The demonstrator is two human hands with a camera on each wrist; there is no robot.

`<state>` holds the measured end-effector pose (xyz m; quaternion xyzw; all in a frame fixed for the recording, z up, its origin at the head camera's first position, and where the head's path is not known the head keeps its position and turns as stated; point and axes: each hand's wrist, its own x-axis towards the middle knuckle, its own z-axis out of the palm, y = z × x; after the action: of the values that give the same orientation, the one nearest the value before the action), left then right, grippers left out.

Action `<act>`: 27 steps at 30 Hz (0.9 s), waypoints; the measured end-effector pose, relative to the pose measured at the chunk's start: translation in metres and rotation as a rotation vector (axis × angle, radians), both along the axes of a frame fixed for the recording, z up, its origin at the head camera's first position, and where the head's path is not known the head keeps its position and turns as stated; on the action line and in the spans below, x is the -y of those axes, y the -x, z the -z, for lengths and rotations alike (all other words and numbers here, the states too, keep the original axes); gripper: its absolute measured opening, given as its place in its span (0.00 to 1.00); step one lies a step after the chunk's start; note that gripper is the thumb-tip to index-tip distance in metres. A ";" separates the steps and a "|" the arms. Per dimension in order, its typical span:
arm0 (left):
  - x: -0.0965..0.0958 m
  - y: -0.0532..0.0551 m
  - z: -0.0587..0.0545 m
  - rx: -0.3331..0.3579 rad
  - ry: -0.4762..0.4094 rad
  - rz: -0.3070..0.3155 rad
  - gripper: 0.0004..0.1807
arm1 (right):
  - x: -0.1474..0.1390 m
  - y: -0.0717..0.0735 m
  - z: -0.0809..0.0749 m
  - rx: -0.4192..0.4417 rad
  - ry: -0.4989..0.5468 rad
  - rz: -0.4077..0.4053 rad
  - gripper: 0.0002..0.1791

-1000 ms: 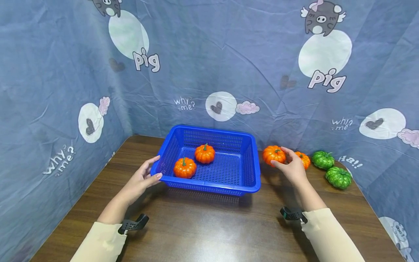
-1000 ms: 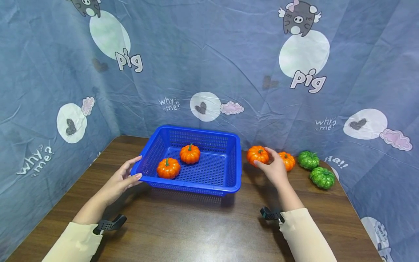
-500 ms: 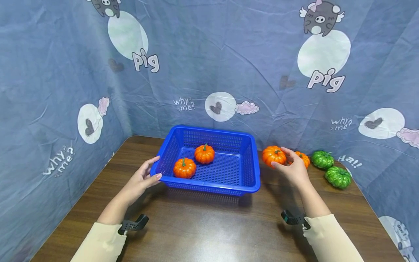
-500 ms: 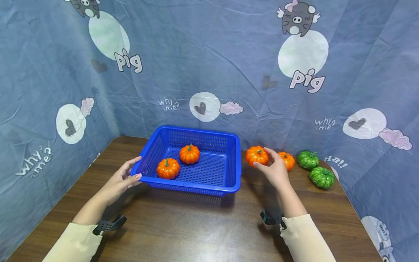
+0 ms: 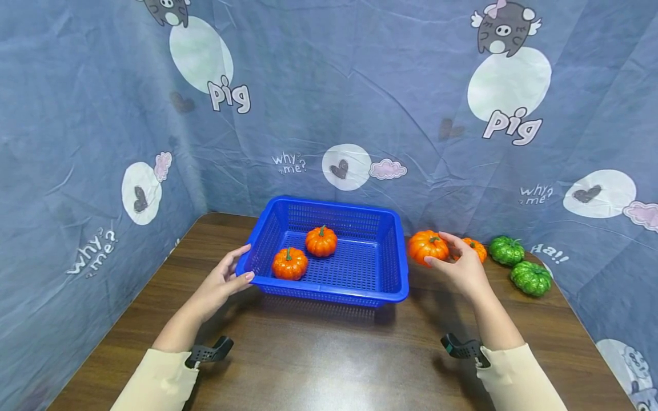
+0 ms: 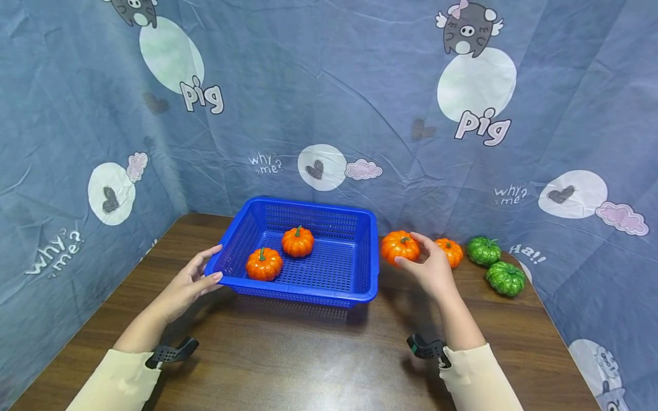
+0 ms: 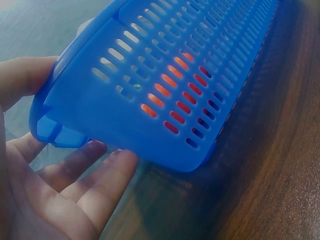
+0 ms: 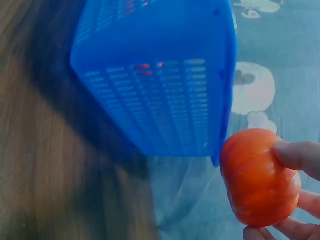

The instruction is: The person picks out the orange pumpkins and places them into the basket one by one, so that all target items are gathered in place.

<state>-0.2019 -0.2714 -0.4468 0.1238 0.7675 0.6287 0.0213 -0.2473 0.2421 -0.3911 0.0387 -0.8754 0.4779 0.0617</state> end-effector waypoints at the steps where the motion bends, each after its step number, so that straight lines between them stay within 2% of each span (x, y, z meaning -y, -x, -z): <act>1: 0.000 0.000 0.000 0.001 0.001 0.000 0.37 | 0.001 -0.001 -0.001 -0.001 0.008 -0.006 0.41; 8: 0.001 -0.001 0.000 0.005 -0.001 0.002 0.37 | 0.009 -0.007 -0.007 -0.023 0.037 -0.049 0.40; 13: 0.001 0.000 0.001 0.006 -0.006 0.000 0.38 | 0.016 -0.010 -0.010 -0.026 0.104 -0.094 0.40; 27: 0.000 0.000 0.001 0.005 -0.007 0.000 0.38 | 0.038 -0.014 -0.019 -0.054 0.149 -0.166 0.40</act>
<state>-0.2022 -0.2718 -0.4476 0.1225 0.7653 0.6315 0.0227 -0.2336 0.2038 -0.3716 0.1191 -0.8294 0.5437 0.0480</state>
